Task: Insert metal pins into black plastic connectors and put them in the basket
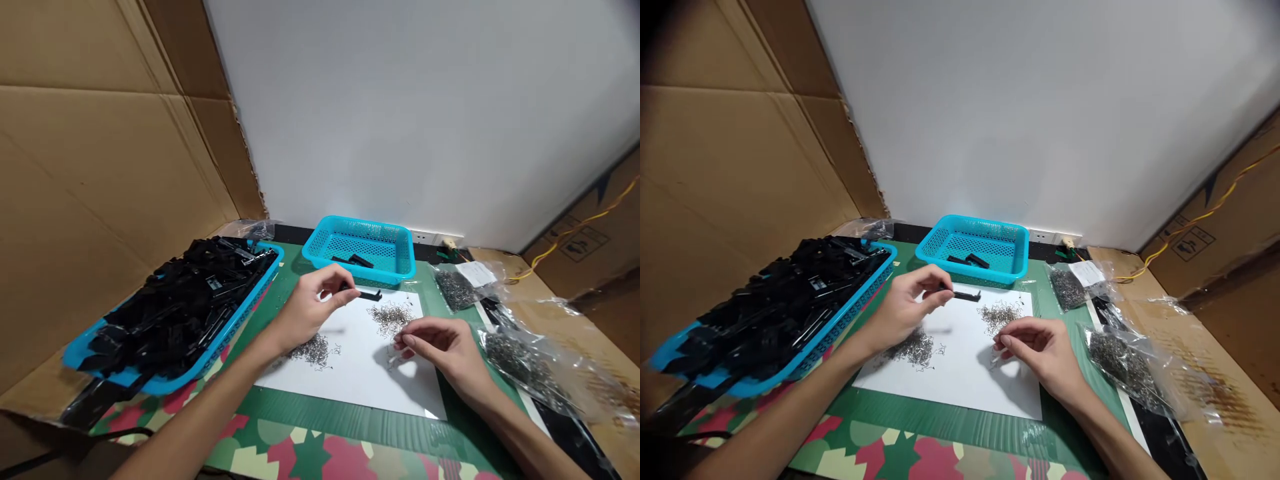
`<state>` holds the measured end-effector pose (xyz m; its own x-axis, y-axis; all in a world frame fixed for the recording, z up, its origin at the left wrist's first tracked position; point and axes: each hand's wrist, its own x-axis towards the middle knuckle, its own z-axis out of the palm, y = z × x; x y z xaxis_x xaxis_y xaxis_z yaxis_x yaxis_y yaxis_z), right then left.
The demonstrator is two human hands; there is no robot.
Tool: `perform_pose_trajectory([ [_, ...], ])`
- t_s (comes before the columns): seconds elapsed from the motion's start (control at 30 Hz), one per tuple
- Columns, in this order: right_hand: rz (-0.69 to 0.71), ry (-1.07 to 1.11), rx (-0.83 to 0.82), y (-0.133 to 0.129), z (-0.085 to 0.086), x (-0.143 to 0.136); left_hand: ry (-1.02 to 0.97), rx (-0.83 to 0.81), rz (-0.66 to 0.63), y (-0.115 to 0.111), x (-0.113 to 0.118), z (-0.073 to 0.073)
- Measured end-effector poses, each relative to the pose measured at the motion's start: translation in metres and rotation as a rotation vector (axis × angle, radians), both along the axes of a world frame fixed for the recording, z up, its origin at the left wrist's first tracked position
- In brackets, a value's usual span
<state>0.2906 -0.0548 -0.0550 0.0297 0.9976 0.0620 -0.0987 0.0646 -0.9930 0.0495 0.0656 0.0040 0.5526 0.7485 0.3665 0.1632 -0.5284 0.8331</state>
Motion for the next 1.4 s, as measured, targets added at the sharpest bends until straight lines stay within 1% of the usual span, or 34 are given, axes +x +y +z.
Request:
perform_pose_trajectory([
  [0.03, -0.009, 0.001, -0.012, 0.000, 0.000, 0.000, 0.014, -0.018, -0.016, 0.002, 0.007, -0.008],
  [0.1, -0.026, -0.008, -0.022, 0.001, 0.000, -0.001, 0.010, -0.013, 0.012, 0.002, 0.016, -0.021],
  [0.2, -0.049, -0.045, -0.017, 0.002, 0.001, -0.002, -0.014, 0.035, 0.071, -0.006, 0.018, -0.033],
  [0.3, -0.071, -0.085, -0.018, 0.002, 0.001, -0.004, -0.014, 0.073, 0.033, -0.019, 0.015, -0.038],
  [0.47, -0.112, -0.107, -0.009, 0.001, -0.001, -0.007, 0.017, 0.140, -0.121, -0.032, 0.016, -0.045],
  [0.57, -0.108, -0.152, 0.014, 0.000, 0.000, -0.008, 0.033, 0.143, -0.147, -0.037, 0.018, -0.050],
  [0.7, -0.110, -0.199, 0.059, -0.002, 0.002, -0.010, 0.072, 0.137, -0.171, -0.042, 0.021, -0.052],
  [0.8, -0.102, -0.219, 0.081, -0.004, 0.005, -0.013, 0.112, 0.173, -0.191, -0.043, 0.022, -0.051],
  [0.93, -0.071, -0.224, 0.080, -0.005, 0.007, -0.018, 0.149, 0.248, -0.189, -0.044, 0.024, -0.052],
  [1.03, -0.061, -0.206, 0.055, -0.005, 0.006, -0.020, 0.142, 0.276, -0.199, -0.045, 0.024, -0.050],
  [1.17, -0.073, -0.138, 0.029, -0.005, 0.005, -0.020, 0.085, 0.243, -0.184, -0.046, 0.025, -0.046],
  [1.23, -0.056, -0.130, 0.028, -0.004, 0.007, -0.019, 0.061, 0.232, -0.179, -0.046, 0.026, -0.045],
  [1.4, -0.023, -0.097, 0.035, -0.005, 0.009, -0.019, 0.053, 0.202, -0.187, -0.047, 0.026, -0.047],
])
